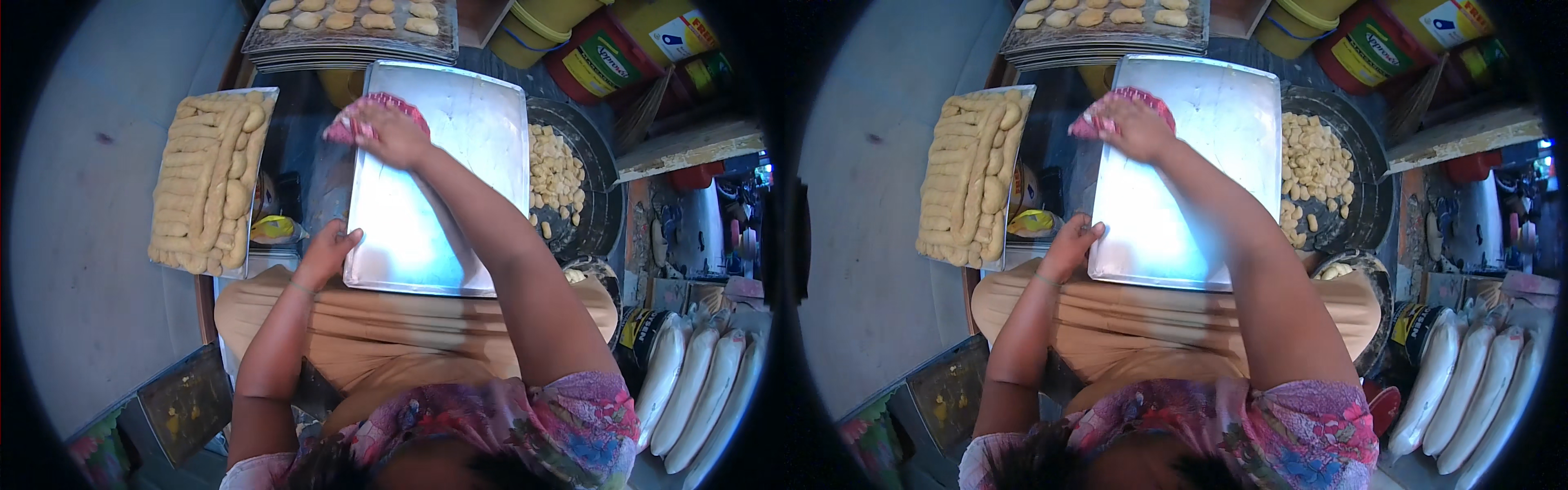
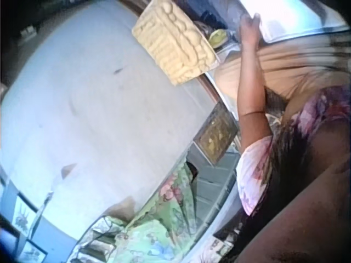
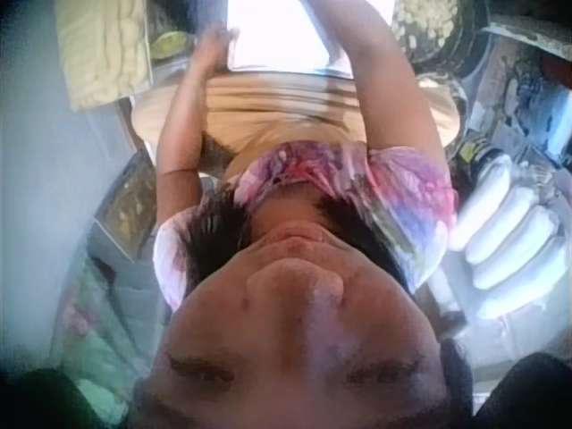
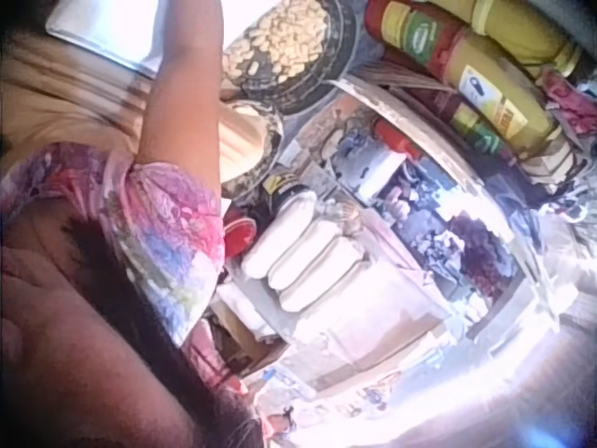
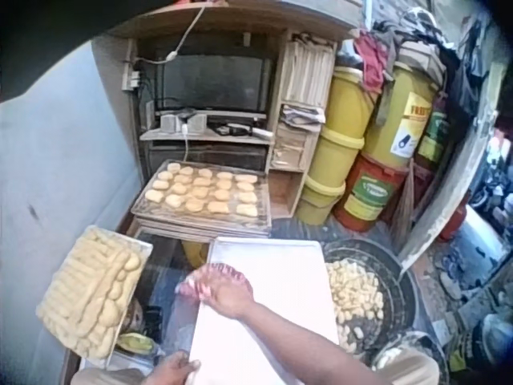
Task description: The person cleans a metal baking tray with a cloth and then transfers individual pieces of shaped dough from a large container onto the tray by hand.
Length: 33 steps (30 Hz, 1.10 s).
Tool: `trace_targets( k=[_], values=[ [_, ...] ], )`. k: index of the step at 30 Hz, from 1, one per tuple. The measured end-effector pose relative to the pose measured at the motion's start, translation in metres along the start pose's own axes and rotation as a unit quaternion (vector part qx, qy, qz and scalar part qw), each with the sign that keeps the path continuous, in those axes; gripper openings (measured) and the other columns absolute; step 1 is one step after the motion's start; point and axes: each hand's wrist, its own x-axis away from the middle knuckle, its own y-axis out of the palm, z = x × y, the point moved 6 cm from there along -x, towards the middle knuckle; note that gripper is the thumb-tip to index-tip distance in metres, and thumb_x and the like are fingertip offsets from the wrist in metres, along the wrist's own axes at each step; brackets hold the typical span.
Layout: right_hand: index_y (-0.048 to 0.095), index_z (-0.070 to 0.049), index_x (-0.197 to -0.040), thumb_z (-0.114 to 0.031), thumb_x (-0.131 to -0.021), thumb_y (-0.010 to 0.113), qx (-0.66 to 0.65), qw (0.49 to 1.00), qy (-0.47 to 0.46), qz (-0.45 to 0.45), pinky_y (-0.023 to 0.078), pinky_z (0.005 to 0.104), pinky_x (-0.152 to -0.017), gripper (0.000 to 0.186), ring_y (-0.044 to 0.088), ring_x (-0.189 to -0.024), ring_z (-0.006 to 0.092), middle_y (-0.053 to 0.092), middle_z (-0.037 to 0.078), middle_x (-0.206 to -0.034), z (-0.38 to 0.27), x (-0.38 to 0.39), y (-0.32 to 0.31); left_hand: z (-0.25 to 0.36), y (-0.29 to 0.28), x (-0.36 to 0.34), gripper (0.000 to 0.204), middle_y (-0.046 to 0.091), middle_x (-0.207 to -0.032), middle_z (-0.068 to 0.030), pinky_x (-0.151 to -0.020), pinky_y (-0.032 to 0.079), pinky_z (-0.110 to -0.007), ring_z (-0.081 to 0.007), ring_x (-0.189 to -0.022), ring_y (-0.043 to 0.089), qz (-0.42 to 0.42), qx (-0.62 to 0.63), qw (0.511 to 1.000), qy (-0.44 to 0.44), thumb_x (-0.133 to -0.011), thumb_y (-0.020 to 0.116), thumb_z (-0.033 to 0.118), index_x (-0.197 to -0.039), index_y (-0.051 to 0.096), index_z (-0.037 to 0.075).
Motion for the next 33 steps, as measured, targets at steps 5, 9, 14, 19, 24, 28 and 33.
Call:
trace_targets(
  k=[5, 9, 14, 19, 24, 28, 33],
  values=[
    [0.039, -0.012, -0.138, -0.047, -0.092, 0.04, 0.08, 0.992, 0.079, 0.055, 0.015, 0.04, -0.114, 0.057, 0.027, -0.137, 0.0226, 0.037, 0.009, -0.144, 0.071, -0.042, -0.021, 0.04, 0.007, 0.005, 0.042, 0.05, -0.06, -0.022, -0.054, 0.04, -0.04, -0.0295, -0.052, 0.046, 0.175, -0.203, 0.952, 0.15, -0.09, 0.057, 0.035, -0.071, 0.051, -0.002],
    [0.043, -0.013, -0.135, -0.046, -0.092, 0.042, 0.173, 0.972, 0.113, 0.109, 0.017, 0.0393, -0.113, 0.055, 0.03, -0.135, 0.02, 0.041, 0.007, -0.141, 0.123, -0.014, -0.045, 0.034, 0.001, 0.01, 0.04, 0.049, -0.059, -0.0212, -0.053, 0.039, -0.038, -0.0268, -0.051, 0.042, 0.212, -0.14, 0.957, 0.142, -0.09, 0.058, 0.03, -0.069, 0.051, -0.003],
    [0.051, -0.009, -0.126, -0.038, -0.089, 0.049, 0.111, 0.955, 0.212, 0.176, 0.034, 0.0447, -0.101, 0.047, 0.047, -0.119, 0.0313, 0.049, 0.014, -0.13, 0.192, 0.063, -0.122, 0.039, 0.002, 0.017, 0.038, 0.048, -0.057, -0.0182, -0.054, 0.039, -0.036, -0.0198, -0.053, 0.039, 0.209, -0.128, 0.961, 0.125, -0.09, 0.059, 0.028, -0.069, 0.051, -0.003],
    [0.055, -0.004, -0.119, -0.03, -0.087, 0.049, 0.056, 0.884, 0.339, 0.317, 0.039, 0.0429, -0.097, 0.041, 0.051, -0.109, 0.0385, 0.054, 0.022, -0.119, 0.204, 0.112, -0.153, 0.035, 0.009, 0.019, 0.037, 0.047, -0.057, -0.0147, -0.054, 0.038, -0.034, -0.0164, -0.055, 0.037, 0.231, -0.135, 0.953, 0.139, -0.09, 0.058, 0.027, -0.069, 0.051, -0.003],
    [0.051, -0.011, -0.129, -0.042, -0.093, 0.04, 0.076, 0.994, 0.057, 0.049, 0.026, 0.0412, -0.109, 0.049, 0.039, -0.129, 0.0304, 0.048, 0.013, -0.134, -0.003, 0.088, -0.025, 0.029, 0.009, 0.024, 0.036, 0.045, -0.057, -0.0127, -0.055, 0.038, -0.032, -0.0141, -0.058, 0.036, 0.23, -0.129, 0.958, 0.115, -0.091, 0.057, 0.026, -0.07, 0.051, -0.003],
    [0.042, -0.016, -0.138, -0.055, -0.091, 0.033, 0.099, 0.995, -0.008, 0.01, 0.014, 0.0493, -0.112, 0.061, 0.023, -0.138, 0.0246, 0.034, 0.009, -0.146, -0.005, 0.073, -0.013, 0.03, 0.012, 0.024, 0.036, 0.047, -0.058, -0.0115, -0.057, 0.038, -0.031, -0.0137, -0.06, 0.036, 0.249, -0.11, 0.955, 0.114, -0.092, 0.057, 0.027, -0.073, 0.054, -0.004],
    [0.024, -0.022, -0.145, -0.06, -0.092, 0.019, 0.146, 0.943, 0.282, 0.098, 0.009, 0.0516, -0.112, 0.066, 0.015, -0.141, 0.0238, 0.02, 0.003, -0.152, 0.16, 0.063, -0.093, 0.017, 0.015, 0.012, 0.038, 0.05, -0.06, -0.0119, -0.059, 0.04, -0.032, -0.015, -0.06, 0.041, 0.246, -0.12, 0.954, 0.123, -0.091, 0.058, 0.03, -0.075, 0.055, -0.005]
  ],
)
